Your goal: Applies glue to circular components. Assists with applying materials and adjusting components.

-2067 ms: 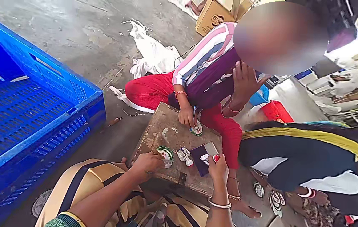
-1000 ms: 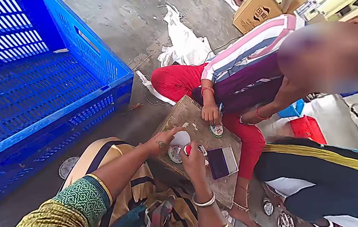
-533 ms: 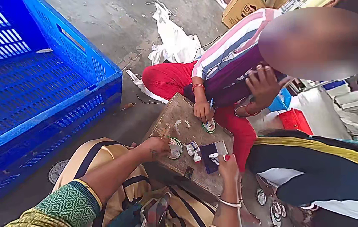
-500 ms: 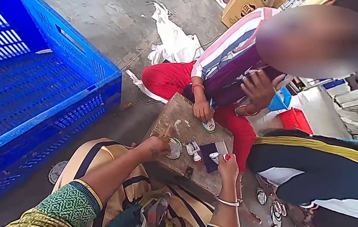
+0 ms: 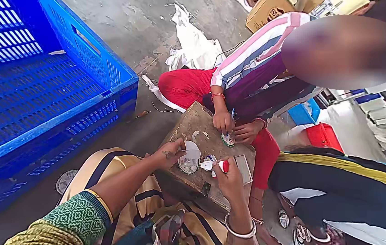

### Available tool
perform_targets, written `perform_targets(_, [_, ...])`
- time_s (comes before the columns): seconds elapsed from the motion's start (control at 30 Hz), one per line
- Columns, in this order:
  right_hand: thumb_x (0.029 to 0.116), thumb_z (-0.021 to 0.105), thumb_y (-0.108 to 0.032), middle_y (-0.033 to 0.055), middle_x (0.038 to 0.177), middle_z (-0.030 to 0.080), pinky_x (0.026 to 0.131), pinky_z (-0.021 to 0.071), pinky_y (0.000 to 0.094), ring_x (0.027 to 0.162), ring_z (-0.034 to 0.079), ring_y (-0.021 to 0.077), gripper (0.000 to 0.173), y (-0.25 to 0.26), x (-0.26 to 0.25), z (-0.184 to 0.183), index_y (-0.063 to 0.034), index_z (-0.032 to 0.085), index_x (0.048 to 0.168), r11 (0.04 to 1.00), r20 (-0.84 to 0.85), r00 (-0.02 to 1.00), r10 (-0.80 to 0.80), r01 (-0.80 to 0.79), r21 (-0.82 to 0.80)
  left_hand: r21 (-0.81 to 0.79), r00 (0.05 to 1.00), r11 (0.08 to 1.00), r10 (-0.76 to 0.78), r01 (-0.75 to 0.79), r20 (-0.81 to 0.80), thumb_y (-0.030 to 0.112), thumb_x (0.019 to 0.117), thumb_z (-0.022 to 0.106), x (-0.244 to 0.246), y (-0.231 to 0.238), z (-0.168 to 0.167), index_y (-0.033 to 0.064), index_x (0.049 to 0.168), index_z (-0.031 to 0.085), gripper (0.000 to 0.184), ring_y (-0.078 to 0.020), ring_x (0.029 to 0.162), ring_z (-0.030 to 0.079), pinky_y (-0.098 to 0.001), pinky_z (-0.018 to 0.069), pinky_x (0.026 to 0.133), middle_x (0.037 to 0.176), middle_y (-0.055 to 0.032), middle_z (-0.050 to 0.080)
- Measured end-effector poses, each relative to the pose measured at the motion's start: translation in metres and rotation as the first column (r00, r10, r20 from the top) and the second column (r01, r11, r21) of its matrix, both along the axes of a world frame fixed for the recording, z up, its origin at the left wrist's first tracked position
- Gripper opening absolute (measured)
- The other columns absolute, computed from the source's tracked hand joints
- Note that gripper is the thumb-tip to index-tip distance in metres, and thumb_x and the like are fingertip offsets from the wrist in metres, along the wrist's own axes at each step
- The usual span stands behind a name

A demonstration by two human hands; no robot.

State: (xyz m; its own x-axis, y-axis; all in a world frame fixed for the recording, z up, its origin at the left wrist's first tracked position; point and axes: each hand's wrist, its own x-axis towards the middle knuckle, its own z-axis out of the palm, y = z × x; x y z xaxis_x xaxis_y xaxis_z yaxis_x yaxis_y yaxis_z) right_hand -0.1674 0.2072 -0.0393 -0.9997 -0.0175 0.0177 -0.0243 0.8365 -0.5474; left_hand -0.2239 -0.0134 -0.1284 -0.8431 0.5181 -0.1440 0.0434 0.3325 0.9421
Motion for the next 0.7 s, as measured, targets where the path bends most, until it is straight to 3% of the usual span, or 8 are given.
perform_targets(0.17, [0.0957, 0.061, -0.020, 0.0126, 0.079, 0.065, 0.064, 0.0513, 0.0428, 0.070, 0.064, 0.0230, 0.027, -0.033, -0.010, -0.009, 0.0056, 0.063, 0.106, 0.993, -0.014, 0.998, 0.054, -0.053, 0.105, 0.020, 0.998, 0.998, 0.058, -0.058, 0.005, 0.007, 0.1095, 0.043, 0.001, 0.001, 0.001, -0.0052, 0.140, 0.043, 0.033, -0.0375, 0.112, 0.065, -0.0505, 0.0498, 0.099, 0.120, -0.0285, 0.063])
perform_targets(0.23, [0.0970, 0.064, -0.017, 0.0210, 0.085, 0.069, 0.071, 0.0550, 0.0532, 0.078, 0.070, 0.0347, 0.032, -0.047, -0.014, -0.025, 0.0103, 0.063, 0.114, 0.988, 0.058, 0.998, 0.026, -0.035, 0.149, 0.031, 0.996, 0.996, 0.083, -0.084, 0.025, 0.008, 0.1097, 0.043, 0.001, 0.003, -0.002, 0.0022, 0.149, 0.038, 0.041, -0.0379, 0.109, 0.067, -0.0524, 0.0510, 0.098, 0.121, -0.0276, 0.064])
perform_targets(0.33, [0.0960, 0.064, -0.015, 0.0199, 0.082, 0.068, 0.068, 0.0537, 0.0541, 0.075, 0.070, 0.0365, 0.031, -0.055, -0.015, -0.046, 0.0091, 0.061, 0.114, 0.979, 0.060, 0.998, 0.003, -0.015, 0.203, 0.019, 0.997, 0.997, 0.072, -0.072, 0.006, 0.008, 0.1103, 0.040, 0.001, 0.004, 0.001, 0.0093, 0.154, 0.038, 0.044, -0.0405, 0.105, 0.067, -0.0558, 0.0508, 0.096, 0.119, -0.0280, 0.065])
perform_targets(0.4, [0.0979, 0.063, -0.016, 0.0207, 0.084, 0.069, 0.071, 0.0543, 0.0540, 0.078, 0.070, 0.0366, 0.032, -0.050, -0.010, -0.040, 0.0092, 0.060, 0.117, 0.984, 0.086, 0.996, -0.007, -0.009, 0.180, 0.010, 0.999, 1.000, 0.024, -0.023, -0.036, 0.002, 0.1091, 0.037, 0.005, 0.004, 0.002, 0.0072, 0.149, 0.048, 0.041, -0.0393, 0.113, 0.065, -0.0545, 0.0484, 0.101, 0.127, -0.0262, 0.064])
perform_targets(0.47, [0.0979, 0.063, -0.016, 0.0232, 0.088, 0.069, 0.073, 0.0551, 0.0551, 0.080, 0.070, 0.0367, 0.033, -0.036, -0.010, -0.023, 0.0117, 0.062, 0.116, 0.991, -0.016, 0.998, -0.068, 0.069, 0.117, 0.000, 0.989, 1.000, -0.028, 0.028, -0.146, -0.009, 0.1004, 0.038, 0.004, 0.002, -0.001, 0.0032, 0.135, 0.063, 0.044, -0.0393, 0.120, 0.063, -0.0545, 0.0466, 0.105, 0.129, -0.0254, 0.065])
perform_targets(0.53, [0.0981, 0.062, -0.014, 0.0267, 0.097, 0.069, 0.079, 0.0545, 0.0544, 0.088, 0.069, 0.0369, 0.035, -0.009, -0.009, 0.001, 0.0147, 0.059, 0.118, 0.977, -0.114, 0.977, -0.178, 0.189, 0.095, -0.080, 0.970, 0.990, -0.130, 0.116, -0.208, -0.012, 0.0975, 0.039, 0.009, 0.002, -0.004, 0.0026, 0.132, 0.064, 0.046, -0.0406, 0.123, 0.060, -0.0541, 0.0455, 0.106, 0.132, -0.0256, 0.062])
perform_targets(0.63, [0.1013, 0.059, -0.016, 0.0286, 0.101, 0.065, 0.084, 0.0497, 0.0556, 0.093, 0.065, 0.0377, 0.036, 0.044, -0.013, 0.016, 0.0140, 0.057, 0.121, 0.901, -0.148, 0.907, -0.394, 0.413, 0.134, -0.166, 0.925, 0.953, -0.290, 0.255, -0.244, 0.004, 0.1042, 0.050, 0.013, 0.000, -0.003, -0.0010, 0.135, 0.061, 0.033, -0.0423, 0.141, 0.047, -0.0535, 0.0365, 0.116, 0.146, -0.0260, 0.054])
perform_targets(0.7, [0.1029, 0.058, -0.018, 0.0298, 0.103, 0.065, 0.087, 0.0474, 0.0588, 0.097, 0.064, 0.0407, 0.036, 0.072, -0.016, 0.008, 0.0124, 0.056, 0.122, 0.843, -0.094, 0.863, -0.496, 0.504, 0.186, -0.176, 0.898, 0.941, -0.330, 0.289, -0.290, 0.019, 0.1001, 0.067, 0.013, 0.001, -0.007, -0.0029, 0.131, 0.064, 0.038, -0.0424, 0.145, 0.042, -0.0522, 0.0320, 0.120, 0.145, -0.0257, 0.055])
